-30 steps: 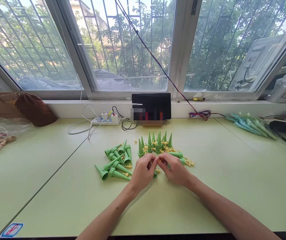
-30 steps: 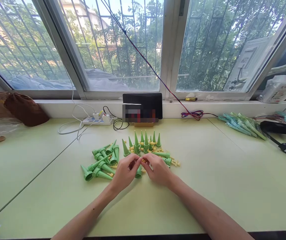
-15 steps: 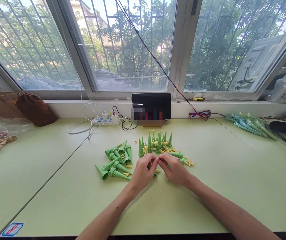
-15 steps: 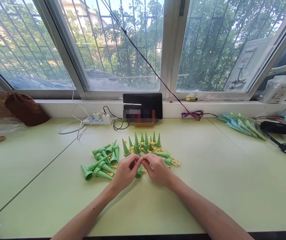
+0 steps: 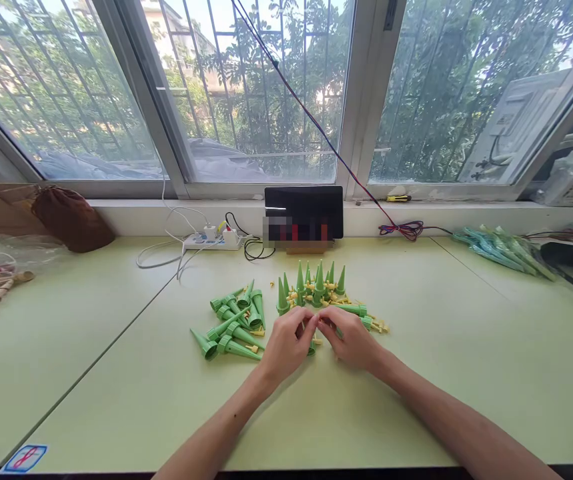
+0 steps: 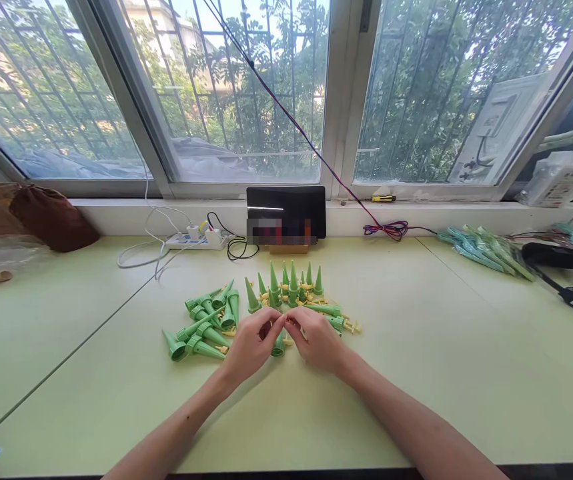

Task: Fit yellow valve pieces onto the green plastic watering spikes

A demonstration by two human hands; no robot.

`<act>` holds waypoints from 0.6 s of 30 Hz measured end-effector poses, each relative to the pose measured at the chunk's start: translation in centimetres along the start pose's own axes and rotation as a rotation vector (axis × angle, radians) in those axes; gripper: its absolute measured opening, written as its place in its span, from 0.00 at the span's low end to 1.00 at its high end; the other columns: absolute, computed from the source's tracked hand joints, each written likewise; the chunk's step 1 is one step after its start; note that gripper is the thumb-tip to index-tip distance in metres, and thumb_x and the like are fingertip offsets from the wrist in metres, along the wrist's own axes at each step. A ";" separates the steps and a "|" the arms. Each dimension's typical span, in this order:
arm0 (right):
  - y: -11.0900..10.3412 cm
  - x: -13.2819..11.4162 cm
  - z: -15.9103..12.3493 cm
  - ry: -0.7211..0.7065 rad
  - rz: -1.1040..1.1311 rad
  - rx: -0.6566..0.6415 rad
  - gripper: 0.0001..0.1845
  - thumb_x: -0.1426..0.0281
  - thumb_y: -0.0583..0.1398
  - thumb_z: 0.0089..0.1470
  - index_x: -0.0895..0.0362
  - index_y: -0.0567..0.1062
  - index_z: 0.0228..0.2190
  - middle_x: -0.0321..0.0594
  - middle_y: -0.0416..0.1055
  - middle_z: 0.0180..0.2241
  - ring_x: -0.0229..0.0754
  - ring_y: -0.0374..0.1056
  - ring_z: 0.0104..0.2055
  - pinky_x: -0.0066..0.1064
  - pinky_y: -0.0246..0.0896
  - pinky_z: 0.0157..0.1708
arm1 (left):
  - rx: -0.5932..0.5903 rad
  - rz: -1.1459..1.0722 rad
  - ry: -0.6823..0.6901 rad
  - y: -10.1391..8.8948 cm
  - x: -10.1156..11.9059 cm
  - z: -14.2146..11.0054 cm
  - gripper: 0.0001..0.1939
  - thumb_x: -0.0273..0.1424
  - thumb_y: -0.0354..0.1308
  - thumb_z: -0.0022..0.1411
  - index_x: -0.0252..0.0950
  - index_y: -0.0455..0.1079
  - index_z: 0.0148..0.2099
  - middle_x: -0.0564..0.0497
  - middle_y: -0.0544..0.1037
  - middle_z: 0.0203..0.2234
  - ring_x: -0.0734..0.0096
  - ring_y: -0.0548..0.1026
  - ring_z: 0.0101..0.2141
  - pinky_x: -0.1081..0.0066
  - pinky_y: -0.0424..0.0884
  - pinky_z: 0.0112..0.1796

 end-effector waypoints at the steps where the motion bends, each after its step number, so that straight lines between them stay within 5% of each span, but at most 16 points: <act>1: 0.0 0.0 0.0 -0.001 -0.002 0.001 0.09 0.69 0.53 0.69 0.55 0.71 0.37 0.38 0.71 0.30 0.40 0.66 0.30 0.31 0.61 0.31 | 0.001 0.002 0.000 0.0 0.0 0.0 0.14 0.33 0.51 0.72 0.36 0.69 0.33 0.53 0.73 0.26 0.74 0.67 0.26 0.73 0.62 0.28; 18: -0.1 0.0 0.0 0.029 -0.011 -0.038 0.09 0.69 0.52 0.69 0.55 0.70 0.36 0.38 0.70 0.30 0.40 0.65 0.30 0.31 0.60 0.31 | -0.021 0.024 0.011 0.0 -0.1 0.0 0.13 0.33 0.51 0.72 0.36 0.70 0.34 0.52 0.74 0.27 0.73 0.69 0.27 0.72 0.63 0.28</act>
Point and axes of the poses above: each hand's wrist, its own z-axis towards the middle knuckle, its own y-axis out of the palm, x = y × z, the point moved 1 cm from there along z, towards the middle knuckle
